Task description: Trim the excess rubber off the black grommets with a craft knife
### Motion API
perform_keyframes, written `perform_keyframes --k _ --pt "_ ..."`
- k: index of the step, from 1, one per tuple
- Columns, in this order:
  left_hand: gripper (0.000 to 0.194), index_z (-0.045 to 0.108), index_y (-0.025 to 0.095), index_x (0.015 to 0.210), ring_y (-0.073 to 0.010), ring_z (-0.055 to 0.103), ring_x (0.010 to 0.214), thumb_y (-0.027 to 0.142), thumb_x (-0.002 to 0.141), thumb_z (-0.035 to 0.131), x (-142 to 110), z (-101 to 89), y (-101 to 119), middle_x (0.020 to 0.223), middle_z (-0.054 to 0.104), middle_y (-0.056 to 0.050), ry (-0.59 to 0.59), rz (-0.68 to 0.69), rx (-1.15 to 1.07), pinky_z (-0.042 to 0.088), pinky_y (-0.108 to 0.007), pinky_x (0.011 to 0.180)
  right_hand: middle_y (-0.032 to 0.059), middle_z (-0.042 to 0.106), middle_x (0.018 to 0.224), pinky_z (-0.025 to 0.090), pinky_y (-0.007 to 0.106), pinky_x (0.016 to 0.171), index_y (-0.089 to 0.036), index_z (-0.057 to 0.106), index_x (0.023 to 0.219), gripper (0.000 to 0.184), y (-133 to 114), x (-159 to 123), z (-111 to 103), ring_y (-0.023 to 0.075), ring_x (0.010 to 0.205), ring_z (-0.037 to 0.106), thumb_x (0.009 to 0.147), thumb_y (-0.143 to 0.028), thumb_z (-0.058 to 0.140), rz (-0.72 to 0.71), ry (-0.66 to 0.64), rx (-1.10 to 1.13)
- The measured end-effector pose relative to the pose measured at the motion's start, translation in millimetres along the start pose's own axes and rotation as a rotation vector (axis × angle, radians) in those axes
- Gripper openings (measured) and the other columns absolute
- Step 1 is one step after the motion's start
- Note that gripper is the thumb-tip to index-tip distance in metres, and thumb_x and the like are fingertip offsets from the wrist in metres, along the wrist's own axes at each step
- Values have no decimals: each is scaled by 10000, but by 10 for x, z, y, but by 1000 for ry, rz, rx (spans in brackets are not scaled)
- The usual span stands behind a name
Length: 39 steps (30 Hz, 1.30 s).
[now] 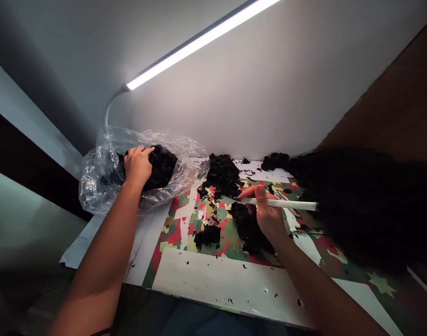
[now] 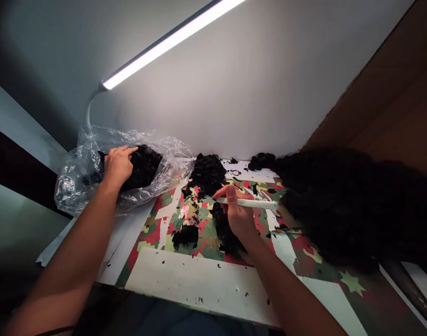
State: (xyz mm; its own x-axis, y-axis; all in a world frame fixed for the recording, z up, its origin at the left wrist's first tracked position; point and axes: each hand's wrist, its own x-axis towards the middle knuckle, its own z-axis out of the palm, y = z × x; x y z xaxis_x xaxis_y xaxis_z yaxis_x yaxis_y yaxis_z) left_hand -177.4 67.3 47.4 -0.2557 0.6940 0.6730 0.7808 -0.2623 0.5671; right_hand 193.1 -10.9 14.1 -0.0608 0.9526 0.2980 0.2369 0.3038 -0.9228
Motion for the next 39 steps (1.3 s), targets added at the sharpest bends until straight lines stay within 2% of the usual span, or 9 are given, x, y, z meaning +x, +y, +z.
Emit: perform_keyframes --k 2,5,6,10,14,18,23,31,39 --pt "155 791 273 911 -436 446 1248 369 797 748 33 24 68 1060 710 -109 20 18 -16 230 -607 1049 -2 524 605 387 298 539 -234 657 793 487 18 0 32 165 551 492 971 -610 405 -1 -38 -33" --pt "186 779 273 976 -371 410 1284 377 836 715 -150 78 505 1102 680 -98 -22 107 -58 262 -513 1077 -15 568 627 410 286 563 -234 645 893 343 33 6 74 173 594 547 968 -526 481 6 -99 -87" --pt "164 780 255 925 -335 481 1188 379 847 705 -281 110 684 1042 675 -97 -123 138 -115 332 -464 1029 -11 594 653 428 287 589 -233 647 925 318 39 9 84 178 625 572 973 -500 481 3 -107 -96" --pt "314 749 232 884 -228 590 815 392 644 873 -915 288 1167 900 642 -42 -989 232 -217 451 -317 731 36 681 850 487 326 752 -231 683 948 290 75 14 101 209 813 638 989 -427 472 -76 -81 -140" --pt "281 717 214 818 -214 619 752 273 597 880 -1231 433 1155 864 635 -32 -1247 162 -289 458 -288 651 52 705 960 498 339 783 -233 704 993 223 65 -17 113 219 871 656 963 -380 539 -101 -56 -136" --pt "251 664 205 976 -188 657 775 283 757 759 -1231 539 1078 896 681 -31 -1093 -177 -642 507 -295 693 47 709 898 504 323 716 -225 690 929 146 -9 -93 164 211 806 658 903 -356 632 -95 -24 -71" --pt "433 656 165 1014 -219 666 969 267 649 866 -1225 616 1141 1014 707 -72 -801 -421 -840 534 -313 799 70 728 965 535 327 700 -222 621 772 151 -40 -164 228 209 807 689 873 -323 668 -136 -16 26" --pt "320 694 148 1031 -183 659 834 302 765 785 -1263 569 1204 959 711 -63 -829 -381 -847 524 -299 739 72 722 1177 502 400 897 -233 603 743 151 -45 -154 190 253 1040 680 893 -238 622 -213 -135 -106" --pt "272 648 158 911 -180 644 822 303 745 807 -1272 590 1174 868 686 -36 -722 -194 -630 493 -287 732 44 750 1083 470 397 929 -242 592 782 149 37 -167 234 229 1008 681 930 -228 580 -350 -144 -183"
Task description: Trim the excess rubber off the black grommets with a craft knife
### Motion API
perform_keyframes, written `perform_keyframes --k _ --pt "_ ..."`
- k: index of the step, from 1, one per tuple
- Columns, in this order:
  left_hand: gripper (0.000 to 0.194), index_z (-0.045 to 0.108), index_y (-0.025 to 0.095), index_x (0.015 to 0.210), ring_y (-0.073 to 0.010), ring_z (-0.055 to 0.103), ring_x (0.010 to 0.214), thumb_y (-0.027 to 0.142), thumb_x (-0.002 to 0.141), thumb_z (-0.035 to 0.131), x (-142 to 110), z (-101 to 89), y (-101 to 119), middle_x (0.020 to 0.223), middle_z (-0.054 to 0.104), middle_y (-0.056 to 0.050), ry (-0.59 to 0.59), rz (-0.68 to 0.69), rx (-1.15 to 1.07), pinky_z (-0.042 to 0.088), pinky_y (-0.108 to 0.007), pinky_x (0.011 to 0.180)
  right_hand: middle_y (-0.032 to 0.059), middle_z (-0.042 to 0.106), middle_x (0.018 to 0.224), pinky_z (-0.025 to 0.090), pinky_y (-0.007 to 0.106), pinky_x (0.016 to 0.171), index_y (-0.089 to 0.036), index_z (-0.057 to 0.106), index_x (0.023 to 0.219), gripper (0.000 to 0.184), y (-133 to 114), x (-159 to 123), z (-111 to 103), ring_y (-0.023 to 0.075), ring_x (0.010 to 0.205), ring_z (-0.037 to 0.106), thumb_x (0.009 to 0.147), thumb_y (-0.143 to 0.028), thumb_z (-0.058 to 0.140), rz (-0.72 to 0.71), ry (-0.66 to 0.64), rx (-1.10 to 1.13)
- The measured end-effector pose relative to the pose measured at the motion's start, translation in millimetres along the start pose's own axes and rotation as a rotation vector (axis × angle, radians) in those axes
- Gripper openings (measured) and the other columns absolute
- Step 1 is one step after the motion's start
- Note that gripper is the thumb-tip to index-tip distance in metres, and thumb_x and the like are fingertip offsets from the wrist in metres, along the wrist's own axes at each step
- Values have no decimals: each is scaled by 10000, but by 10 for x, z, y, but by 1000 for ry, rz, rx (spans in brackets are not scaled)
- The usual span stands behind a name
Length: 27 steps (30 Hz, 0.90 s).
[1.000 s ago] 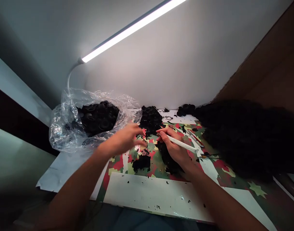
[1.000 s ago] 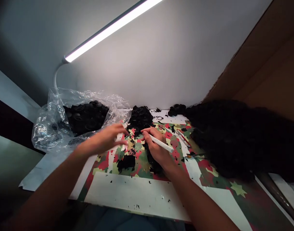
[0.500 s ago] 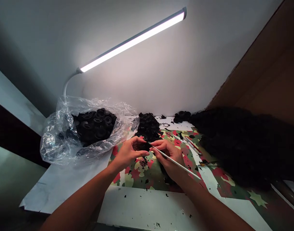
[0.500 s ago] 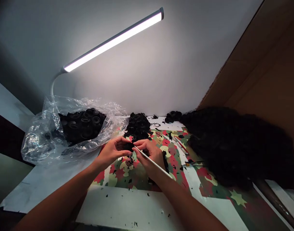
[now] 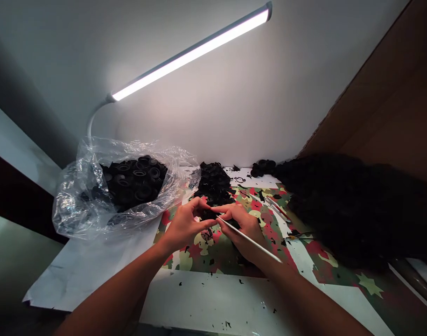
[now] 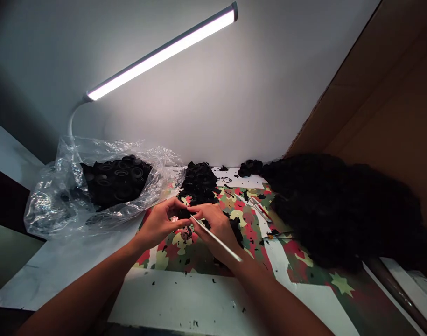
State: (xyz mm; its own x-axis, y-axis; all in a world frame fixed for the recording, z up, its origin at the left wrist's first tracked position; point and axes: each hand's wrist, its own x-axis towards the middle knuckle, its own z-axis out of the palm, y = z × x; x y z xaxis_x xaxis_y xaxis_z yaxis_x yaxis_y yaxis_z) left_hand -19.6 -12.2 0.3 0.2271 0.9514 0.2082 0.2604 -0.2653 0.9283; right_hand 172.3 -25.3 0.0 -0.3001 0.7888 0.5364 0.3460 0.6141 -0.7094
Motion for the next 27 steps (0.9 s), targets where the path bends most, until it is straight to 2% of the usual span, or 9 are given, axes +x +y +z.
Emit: perform_keyframes --k 3,5,8,12,15,19,21,24,27 --pt "206 661 166 901 -183 650 831 255 762 784 -41 9 15 879 699 -35 31 54 112 501 -299 756 42 756 1013 453 398 924 -242 605 817 152 18 0 61 224 946 679 954 -233 541 -112 65 -82" --pt "199 667 171 902 -196 668 867 218 751 788 -80 27 50 913 718 -44 50 97 109 517 -314 793 39 748 977 447 386 899 -239 614 867 129 57 35 63 221 914 670 958 -223 523 -90 136 -155" --pt "228 664 172 895 -213 690 926 212 733 819 -124 49 117 977 740 -66 58 130 -82 546 -330 840 30 718 911 444 350 810 -230 605 898 116 191 126 -23 213 854 650 948 -205 504 87 162 -277" --pt "316 641 184 961 -220 701 996 160 717 839 -87 19 142 1041 745 -76 51 115 -454 563 -326 864 4 660 739 404 326 680 -223 557 750 163 346 201 -173 193 674 594 902 -180 518 223 44 -388" --pt "405 627 201 1081 -220 696 1039 152 733 828 -24 -11 86 1066 727 -70 60 71 -578 554 -304 868 16 698 820 425 326 716 -225 558 737 151 298 203 -210 208 772 637 887 -213 554 264 2 -292" --pt "467 630 208 1213 -185 684 1000 192 777 796 4 0 -1 1083 698 -69 33 -7 -532 533 -248 816 47 715 1065 456 366 873 -222 568 733 188 131 171 -211 236 1004 649 908 -289 583 281 96 -47" --pt "458 635 213 1235 -176 675 981 221 800 776 -3 18 -20 1095 688 -67 33 -32 -492 526 -249 822 49 705 1098 462 375 904 -224 578 754 188 83 148 -206 238 1048 638 922 -308 585 255 137 84" --pt "412 651 225 1228 -191 650 1046 267 829 746 -14 37 -26 1123 686 -68 51 -45 -424 508 -275 901 44 690 1106 467 379 931 -229 575 790 152 67 113 -189 235 1090 618 930 -287 571 195 120 259" --pt "414 650 230 1245 -215 627 1115 304 845 725 -14 51 -37 1146 696 -78 63 -71 -366 498 -302 948 47 653 1138 460 384 960 -230 597 864 141 70 96 -175 224 1108 599 947 -219 484 156 113 320"
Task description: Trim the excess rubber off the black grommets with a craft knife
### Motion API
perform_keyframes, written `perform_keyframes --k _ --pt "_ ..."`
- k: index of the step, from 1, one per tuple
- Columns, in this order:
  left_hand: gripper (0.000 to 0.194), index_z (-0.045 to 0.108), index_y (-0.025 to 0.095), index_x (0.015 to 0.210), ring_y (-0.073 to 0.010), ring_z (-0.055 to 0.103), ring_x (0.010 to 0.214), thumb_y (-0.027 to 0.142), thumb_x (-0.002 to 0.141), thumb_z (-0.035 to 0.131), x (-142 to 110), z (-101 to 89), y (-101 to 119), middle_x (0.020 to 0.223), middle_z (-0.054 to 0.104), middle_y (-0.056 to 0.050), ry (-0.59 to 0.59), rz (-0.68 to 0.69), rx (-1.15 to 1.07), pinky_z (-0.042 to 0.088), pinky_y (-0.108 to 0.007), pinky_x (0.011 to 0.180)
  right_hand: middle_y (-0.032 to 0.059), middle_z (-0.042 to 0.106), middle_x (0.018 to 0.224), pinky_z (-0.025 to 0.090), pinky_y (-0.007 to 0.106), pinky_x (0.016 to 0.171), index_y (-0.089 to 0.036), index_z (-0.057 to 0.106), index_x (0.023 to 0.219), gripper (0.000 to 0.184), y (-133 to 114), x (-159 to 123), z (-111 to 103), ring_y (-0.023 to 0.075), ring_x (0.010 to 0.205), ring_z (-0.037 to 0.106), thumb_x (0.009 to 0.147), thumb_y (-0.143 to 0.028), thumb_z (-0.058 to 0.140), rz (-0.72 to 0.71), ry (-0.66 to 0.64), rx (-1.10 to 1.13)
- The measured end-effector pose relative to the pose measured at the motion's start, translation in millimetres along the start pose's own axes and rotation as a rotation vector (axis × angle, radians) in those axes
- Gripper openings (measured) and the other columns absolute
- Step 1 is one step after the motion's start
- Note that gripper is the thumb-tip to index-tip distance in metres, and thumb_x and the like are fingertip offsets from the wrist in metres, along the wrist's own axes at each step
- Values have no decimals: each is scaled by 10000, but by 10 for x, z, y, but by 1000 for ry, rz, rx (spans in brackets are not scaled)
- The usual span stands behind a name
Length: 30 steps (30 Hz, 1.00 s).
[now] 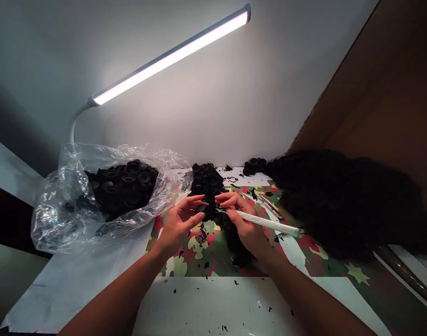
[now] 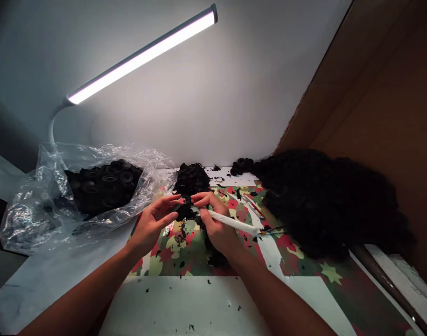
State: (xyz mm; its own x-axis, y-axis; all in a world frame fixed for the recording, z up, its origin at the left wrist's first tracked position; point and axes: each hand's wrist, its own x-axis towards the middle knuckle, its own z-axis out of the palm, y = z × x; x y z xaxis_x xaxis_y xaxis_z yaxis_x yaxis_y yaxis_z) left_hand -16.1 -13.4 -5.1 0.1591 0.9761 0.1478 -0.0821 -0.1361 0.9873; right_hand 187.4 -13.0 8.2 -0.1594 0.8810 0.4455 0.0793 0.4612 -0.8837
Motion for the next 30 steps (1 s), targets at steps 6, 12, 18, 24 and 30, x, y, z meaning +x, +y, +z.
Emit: perform_keyframes --k 6,12,18,24,30 --pt "442 654 222 1275 -237 642 1101 283 840 708 -10 37 -52 1249 675 -93 -51 21 140 548 -344 915 40 639 955 478 341 775 -240 672 997 170 -32 7 86 203 885 602 977 -274 507 32 -34 -215" --pt "456 726 206 1172 -211 659 922 186 723 803 -35 100 -72 1028 700 -67 -27 193 398 555 -320 798 9 586 825 454 287 661 -212 615 775 123 84 -63 233 156 732 569 864 -139 656 -68 5 -239" --pt "285 748 205 934 -174 639 761 46 697 755 -99 191 -23 823 687 -4 36 197 617 515 -287 705 3 524 734 376 300 643 -208 511 740 198 118 -80 263 168 685 478 837 -38 538 -195 -24 -514" --pt "145 736 211 851 -172 620 688 98 760 734 -154 269 46 737 663 -7 130 422 697 476 -271 641 2 477 736 310 279 560 -232 383 715 215 20 -23 310 162 640 424 731 -26 444 -109 10 -480" --pt "161 719 251 770 -196 629 692 118 845 667 -143 229 -49 699 681 -25 128 658 654 508 -316 686 -21 428 664 291 271 545 -238 340 672 178 -2 58 343 153 603 395 663 -73 406 71 15 -337"
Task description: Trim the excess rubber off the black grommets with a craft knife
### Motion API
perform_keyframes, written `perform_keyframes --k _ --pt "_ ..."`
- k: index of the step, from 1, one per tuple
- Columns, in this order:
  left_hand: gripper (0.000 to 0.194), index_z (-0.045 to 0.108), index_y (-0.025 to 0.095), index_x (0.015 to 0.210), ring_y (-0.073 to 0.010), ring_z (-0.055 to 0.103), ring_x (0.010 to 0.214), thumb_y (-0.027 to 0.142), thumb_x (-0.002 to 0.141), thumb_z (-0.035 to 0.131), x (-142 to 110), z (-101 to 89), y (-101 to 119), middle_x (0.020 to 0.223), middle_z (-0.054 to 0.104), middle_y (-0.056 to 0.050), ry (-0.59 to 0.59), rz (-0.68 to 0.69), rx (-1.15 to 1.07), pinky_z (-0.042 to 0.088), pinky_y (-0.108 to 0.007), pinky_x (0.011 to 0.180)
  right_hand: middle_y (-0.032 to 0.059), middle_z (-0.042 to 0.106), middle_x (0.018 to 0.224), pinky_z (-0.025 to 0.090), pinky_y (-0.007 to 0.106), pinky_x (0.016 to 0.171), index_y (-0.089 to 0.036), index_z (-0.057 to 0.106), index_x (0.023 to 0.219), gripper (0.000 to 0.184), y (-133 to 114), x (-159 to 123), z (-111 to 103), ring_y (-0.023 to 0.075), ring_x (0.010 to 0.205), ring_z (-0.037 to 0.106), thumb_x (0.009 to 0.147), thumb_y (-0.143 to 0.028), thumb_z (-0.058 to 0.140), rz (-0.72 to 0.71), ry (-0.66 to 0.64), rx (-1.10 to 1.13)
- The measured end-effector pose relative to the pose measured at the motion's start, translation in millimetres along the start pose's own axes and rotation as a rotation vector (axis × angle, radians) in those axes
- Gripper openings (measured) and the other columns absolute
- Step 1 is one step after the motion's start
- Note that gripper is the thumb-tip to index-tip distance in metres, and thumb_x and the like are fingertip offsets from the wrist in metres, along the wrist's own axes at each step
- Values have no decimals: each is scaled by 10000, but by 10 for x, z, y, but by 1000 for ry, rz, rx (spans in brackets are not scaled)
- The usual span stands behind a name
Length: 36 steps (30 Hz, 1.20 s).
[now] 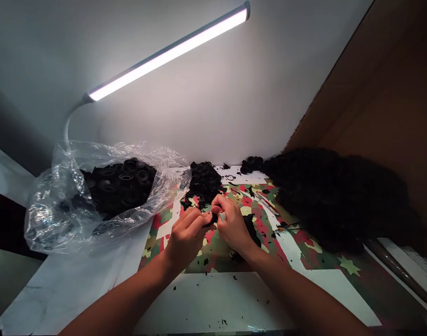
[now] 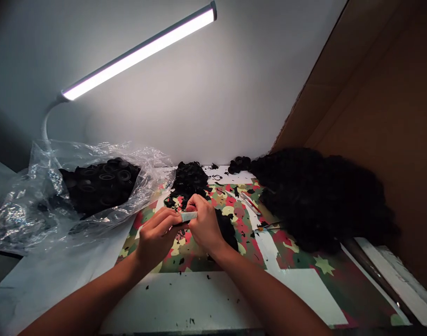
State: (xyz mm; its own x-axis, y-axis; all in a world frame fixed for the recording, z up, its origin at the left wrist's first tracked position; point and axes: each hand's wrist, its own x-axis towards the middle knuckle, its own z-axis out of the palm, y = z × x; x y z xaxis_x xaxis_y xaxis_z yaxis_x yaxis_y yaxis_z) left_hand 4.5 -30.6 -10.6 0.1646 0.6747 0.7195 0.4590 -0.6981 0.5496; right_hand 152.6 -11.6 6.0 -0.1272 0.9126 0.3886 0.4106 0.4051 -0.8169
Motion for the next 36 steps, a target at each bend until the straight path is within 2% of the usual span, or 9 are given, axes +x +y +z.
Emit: perform_keyframes --k 5,9,15,18,23,26,29,32,36 --pt "229 760 278 892 -204 680 738 71 824 689 -25 -50 -18 797 760 -26 65 118 -106 547 -363 750 -30 407 631 293 271 546 -235 362 686 154 -16 24 -12 151 580 367 730 -90 389 53 5 27" --pt "203 775 281 855 -205 681 717 93 787 742 -18 -45 -7 762 766 -13 126 53 -184 549 -371 722 -31 411 639 292 272 551 -233 367 702 154 -39 40 -17 149 573 364 726 -83 393 49 10 5" --pt "78 751 206 768 -182 678 686 142 725 769 14 3 -109 721 743 -11 79 -550 -442 538 -293 650 -40 441 621 324 256 538 -219 465 689 178 35 95 -107 136 567 413 866 -209 484 88 -137 137" --pt "70 751 176 738 -168 668 664 193 686 795 43 -11 -173 705 742 -17 15 -709 -515 533 -277 661 -23 490 665 381 265 553 -211 571 743 271 71 67 -222 144 599 453 937 -397 536 118 -138 193" --pt "72 761 175 728 -175 652 683 206 671 792 59 -14 -213 710 738 -27 -38 -731 -463 517 -281 669 49 641 943 475 321 757 -240 676 820 480 65 -10 -368 199 848 586 1030 -496 328 53 133 212" --pt "52 760 185 719 -176 637 680 188 671 780 56 -13 -213 701 727 -24 -50 -708 -413 508 -281 662 40 659 828 493 323 711 -253 712 897 531 41 -52 -366 189 756 607 1044 -500 266 43 55 216" --pt "51 765 186 733 -186 645 704 186 683 771 63 -34 -208 731 736 -32 -60 -689 -405 511 -289 682 21 675 748 505 313 637 -245 720 1000 342 16 -92 -321 176 656 631 1000 -464 457 -1 -86 212" --pt "55 765 183 741 -189 645 699 187 686 769 76 -61 -196 732 736 -34 -79 -671 -402 503 -290 675 41 739 879 537 321 687 -232 707 928 136 1 -122 -274 198 765 695 904 -353 650 -75 -114 204" --pt "92 767 191 743 -188 649 710 126 698 719 89 -83 -171 744 741 -27 -102 -629 -332 490 -292 698 70 755 1045 546 364 801 -223 644 755 171 -7 -142 -239 236 939 704 901 -311 651 -90 -146 236"
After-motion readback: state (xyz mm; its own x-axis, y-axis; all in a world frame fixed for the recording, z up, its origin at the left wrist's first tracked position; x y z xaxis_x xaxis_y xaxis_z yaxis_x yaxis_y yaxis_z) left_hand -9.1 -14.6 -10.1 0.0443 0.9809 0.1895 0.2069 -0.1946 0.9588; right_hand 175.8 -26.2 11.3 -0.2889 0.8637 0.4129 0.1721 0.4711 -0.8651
